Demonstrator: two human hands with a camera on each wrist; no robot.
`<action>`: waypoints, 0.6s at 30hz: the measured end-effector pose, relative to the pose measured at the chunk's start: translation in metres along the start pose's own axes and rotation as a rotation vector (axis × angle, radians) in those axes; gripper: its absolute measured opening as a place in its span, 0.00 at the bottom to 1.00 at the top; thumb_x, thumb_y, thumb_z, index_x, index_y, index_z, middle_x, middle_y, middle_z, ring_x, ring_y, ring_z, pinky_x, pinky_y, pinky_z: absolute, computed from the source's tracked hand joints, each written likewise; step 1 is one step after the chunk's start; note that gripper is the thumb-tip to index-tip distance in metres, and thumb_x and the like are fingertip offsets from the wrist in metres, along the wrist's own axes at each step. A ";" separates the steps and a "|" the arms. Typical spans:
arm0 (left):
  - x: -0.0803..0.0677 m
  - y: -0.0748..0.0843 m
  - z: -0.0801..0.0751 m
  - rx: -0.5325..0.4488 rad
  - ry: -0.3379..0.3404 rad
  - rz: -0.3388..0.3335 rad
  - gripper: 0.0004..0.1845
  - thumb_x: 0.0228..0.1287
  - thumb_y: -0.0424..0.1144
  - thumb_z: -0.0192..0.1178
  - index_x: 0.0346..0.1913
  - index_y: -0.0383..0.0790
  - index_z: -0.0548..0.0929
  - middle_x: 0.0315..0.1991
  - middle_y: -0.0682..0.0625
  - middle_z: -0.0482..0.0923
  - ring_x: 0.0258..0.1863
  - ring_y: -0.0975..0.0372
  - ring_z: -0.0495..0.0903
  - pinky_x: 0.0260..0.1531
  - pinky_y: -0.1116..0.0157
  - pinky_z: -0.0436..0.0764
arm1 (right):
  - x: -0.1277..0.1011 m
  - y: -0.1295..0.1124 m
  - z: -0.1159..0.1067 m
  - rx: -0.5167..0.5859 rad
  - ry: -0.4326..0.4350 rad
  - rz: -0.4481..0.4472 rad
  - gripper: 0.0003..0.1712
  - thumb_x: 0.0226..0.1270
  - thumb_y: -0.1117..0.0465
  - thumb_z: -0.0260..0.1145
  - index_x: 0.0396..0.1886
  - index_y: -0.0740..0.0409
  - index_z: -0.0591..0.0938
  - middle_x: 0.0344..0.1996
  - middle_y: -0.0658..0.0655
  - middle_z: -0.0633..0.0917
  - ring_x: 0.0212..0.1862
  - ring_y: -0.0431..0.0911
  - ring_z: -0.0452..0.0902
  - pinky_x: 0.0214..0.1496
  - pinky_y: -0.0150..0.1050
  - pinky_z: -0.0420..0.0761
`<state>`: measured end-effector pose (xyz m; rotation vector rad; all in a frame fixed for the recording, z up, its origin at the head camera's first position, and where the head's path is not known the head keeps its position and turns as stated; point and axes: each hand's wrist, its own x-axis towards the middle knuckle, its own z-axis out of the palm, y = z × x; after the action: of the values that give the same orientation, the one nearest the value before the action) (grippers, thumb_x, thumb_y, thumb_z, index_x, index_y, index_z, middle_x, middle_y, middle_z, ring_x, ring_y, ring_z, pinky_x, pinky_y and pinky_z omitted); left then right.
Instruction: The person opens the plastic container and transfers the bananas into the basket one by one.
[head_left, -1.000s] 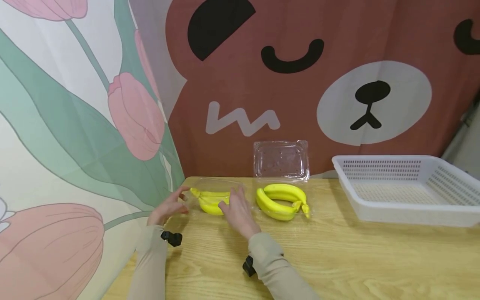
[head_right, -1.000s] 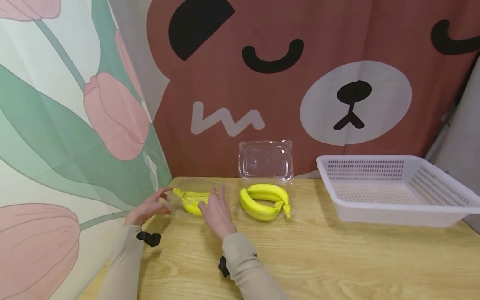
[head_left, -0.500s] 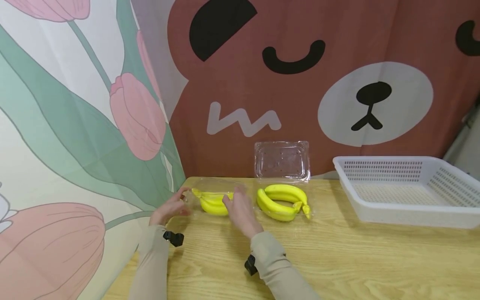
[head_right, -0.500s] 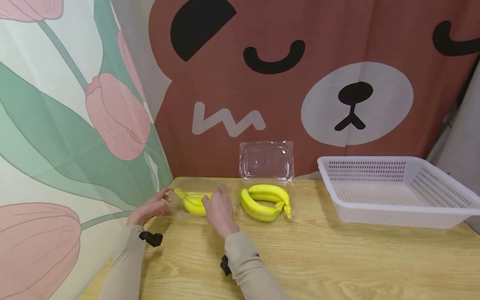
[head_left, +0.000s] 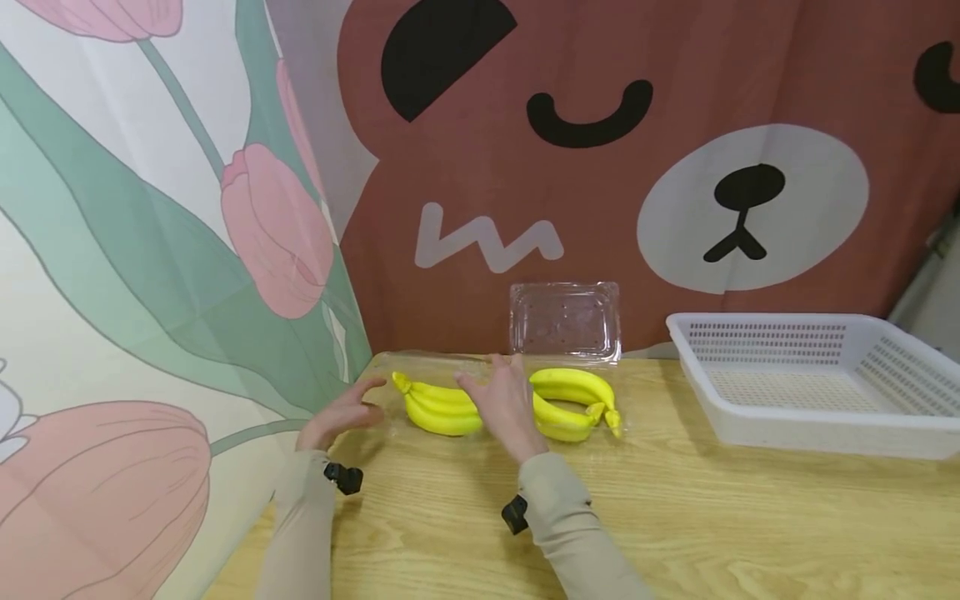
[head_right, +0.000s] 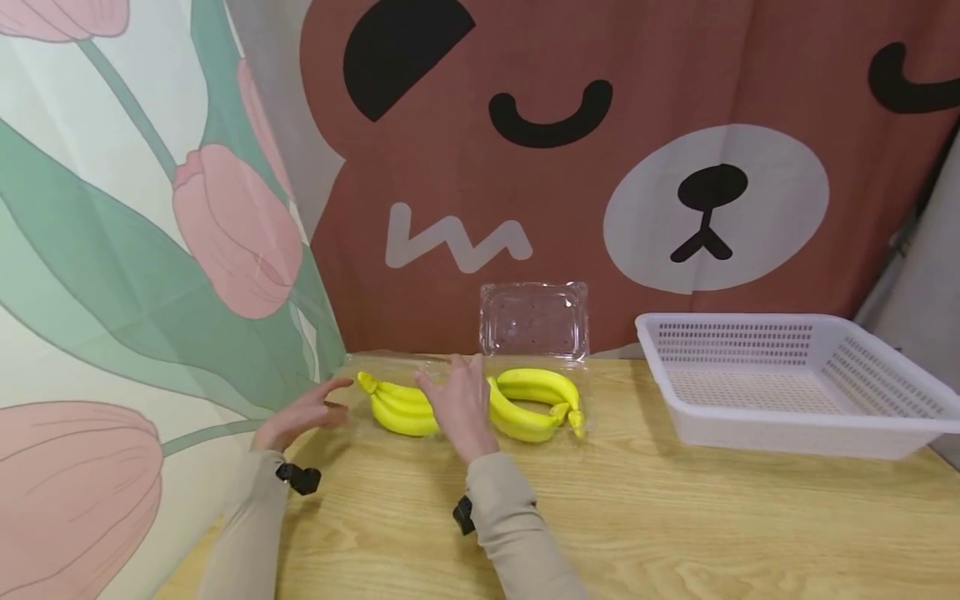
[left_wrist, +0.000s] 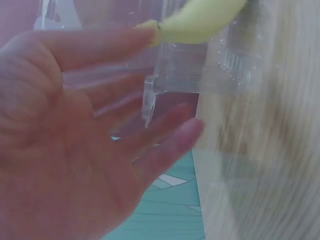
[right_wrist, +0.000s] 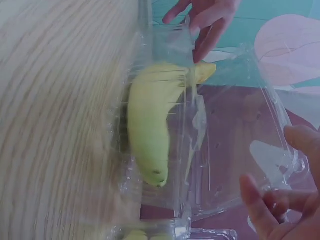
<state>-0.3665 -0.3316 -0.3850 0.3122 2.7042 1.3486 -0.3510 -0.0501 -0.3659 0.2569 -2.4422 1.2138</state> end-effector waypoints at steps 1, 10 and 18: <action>0.001 0.000 0.001 0.017 -0.013 -0.010 0.40 0.62 0.33 0.62 0.74 0.31 0.56 0.73 0.30 0.50 0.61 0.38 0.68 0.56 0.46 0.75 | 0.000 0.001 0.000 0.002 0.004 -0.015 0.39 0.60 0.37 0.69 0.59 0.63 0.80 0.46 0.60 0.79 0.35 0.49 0.74 0.39 0.42 0.78; 0.010 0.000 0.008 0.093 -0.059 -0.003 0.46 0.65 0.40 0.65 0.75 0.25 0.50 0.74 0.29 0.48 0.70 0.34 0.53 0.66 0.41 0.61 | 0.007 0.004 -0.020 0.257 -0.100 -0.190 0.51 0.73 0.61 0.60 0.78 0.27 0.39 0.77 0.37 0.41 0.76 0.38 0.41 0.70 0.59 0.61; 0.010 -0.001 0.009 0.119 -0.055 -0.054 0.51 0.64 0.46 0.67 0.77 0.29 0.45 0.76 0.32 0.43 0.72 0.37 0.52 0.67 0.41 0.59 | 0.012 -0.001 -0.042 0.256 0.004 -0.249 0.51 0.73 0.65 0.57 0.77 0.23 0.38 0.75 0.32 0.32 0.75 0.36 0.23 0.74 0.61 0.39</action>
<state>-0.3745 -0.3231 -0.3910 0.2795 2.7316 1.1500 -0.3504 -0.0169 -0.3375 0.6103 -2.1689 1.4063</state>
